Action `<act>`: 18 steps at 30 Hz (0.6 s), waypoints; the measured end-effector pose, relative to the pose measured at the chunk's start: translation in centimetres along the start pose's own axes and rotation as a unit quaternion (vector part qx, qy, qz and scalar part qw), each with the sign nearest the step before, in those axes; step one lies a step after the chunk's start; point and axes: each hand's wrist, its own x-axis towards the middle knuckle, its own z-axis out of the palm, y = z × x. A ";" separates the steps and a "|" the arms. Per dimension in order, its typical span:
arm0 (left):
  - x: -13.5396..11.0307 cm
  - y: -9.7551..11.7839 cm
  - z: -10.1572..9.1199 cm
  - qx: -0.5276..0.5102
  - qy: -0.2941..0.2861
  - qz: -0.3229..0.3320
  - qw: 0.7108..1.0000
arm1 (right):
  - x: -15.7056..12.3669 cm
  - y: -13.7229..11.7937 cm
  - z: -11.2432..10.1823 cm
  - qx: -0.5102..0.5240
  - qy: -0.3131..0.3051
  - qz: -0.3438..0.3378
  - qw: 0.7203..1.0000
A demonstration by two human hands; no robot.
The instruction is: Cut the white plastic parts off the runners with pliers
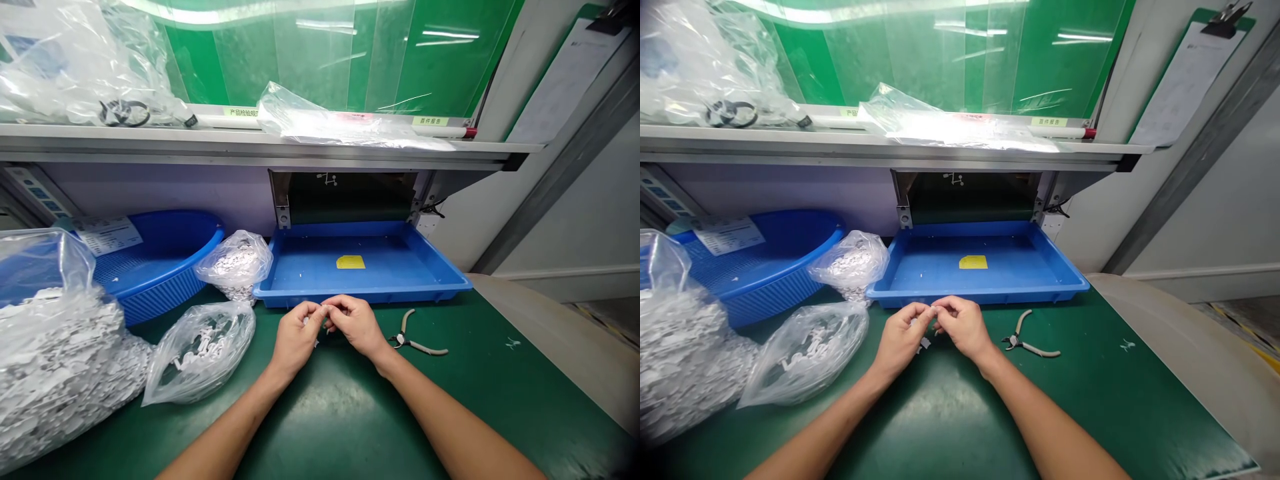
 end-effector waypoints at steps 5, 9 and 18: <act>0.2 0.2 -0.5 -0.003 0.022 0.000 1.000 | -0.2 -0.4 -0.3 0.065 -0.055 0.033 0.996; 0.5 -0.6 -0.3 -0.046 -0.006 -0.032 0.998 | -0.1 -0.3 -0.7 0.092 -0.059 0.041 0.993; 0.5 -0.6 0.4 -0.289 -0.069 -0.181 0.938 | 0.2 0.3 -0.9 0.155 -0.079 0.053 0.983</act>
